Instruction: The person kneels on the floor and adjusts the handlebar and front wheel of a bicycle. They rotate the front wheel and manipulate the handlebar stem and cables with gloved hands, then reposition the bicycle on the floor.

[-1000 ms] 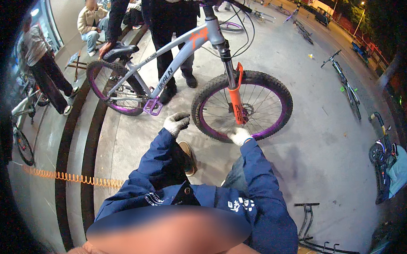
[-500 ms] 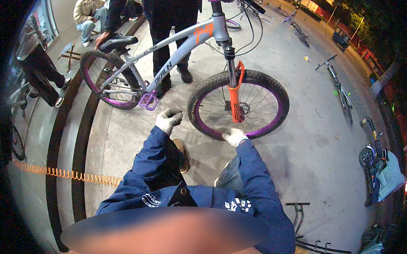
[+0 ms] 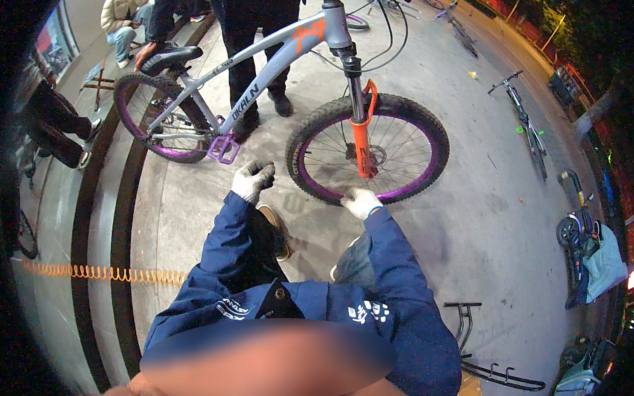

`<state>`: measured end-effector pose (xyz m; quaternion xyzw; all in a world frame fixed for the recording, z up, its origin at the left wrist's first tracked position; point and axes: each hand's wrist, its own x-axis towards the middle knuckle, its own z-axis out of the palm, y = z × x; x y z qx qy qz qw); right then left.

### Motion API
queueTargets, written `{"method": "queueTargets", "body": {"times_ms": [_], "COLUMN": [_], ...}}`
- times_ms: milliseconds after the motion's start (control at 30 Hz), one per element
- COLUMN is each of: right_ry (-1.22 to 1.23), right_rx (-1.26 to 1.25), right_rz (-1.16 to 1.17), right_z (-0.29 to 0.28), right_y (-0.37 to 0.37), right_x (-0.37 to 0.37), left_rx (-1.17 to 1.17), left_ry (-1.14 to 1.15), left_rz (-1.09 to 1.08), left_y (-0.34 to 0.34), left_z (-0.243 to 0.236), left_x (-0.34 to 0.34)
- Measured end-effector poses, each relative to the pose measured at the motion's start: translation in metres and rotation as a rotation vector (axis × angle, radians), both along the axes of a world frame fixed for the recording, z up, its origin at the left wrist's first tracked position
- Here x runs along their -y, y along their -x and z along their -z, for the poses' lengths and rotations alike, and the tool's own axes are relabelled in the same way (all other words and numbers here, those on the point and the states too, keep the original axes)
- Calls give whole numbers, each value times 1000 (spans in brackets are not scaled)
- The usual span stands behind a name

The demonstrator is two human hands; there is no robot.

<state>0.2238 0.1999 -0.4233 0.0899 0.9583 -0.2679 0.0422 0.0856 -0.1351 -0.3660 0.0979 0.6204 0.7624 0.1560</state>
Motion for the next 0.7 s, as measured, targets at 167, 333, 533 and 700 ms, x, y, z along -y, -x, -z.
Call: {"method": "queueTargets", "body": {"times_ms": [167, 333, 533, 700], "right_ry": [207, 488, -168, -333], "right_rx": [-84, -741, -1380, -1366], "right_rz": [130, 197, 121, 129], "right_z": [-22, -165, -376, -424], "right_y": [7, 45, 62, 70], "right_x": [12, 24, 55, 80], "left_rx": [-27, 31, 2, 8], "left_ry": [13, -24, -33, -46], "left_rz": [4, 20, 21, -33], "left_y": [3, 5, 4, 1], "left_z": [8, 10, 8, 4], "left_x": [4, 1, -1, 0]}}
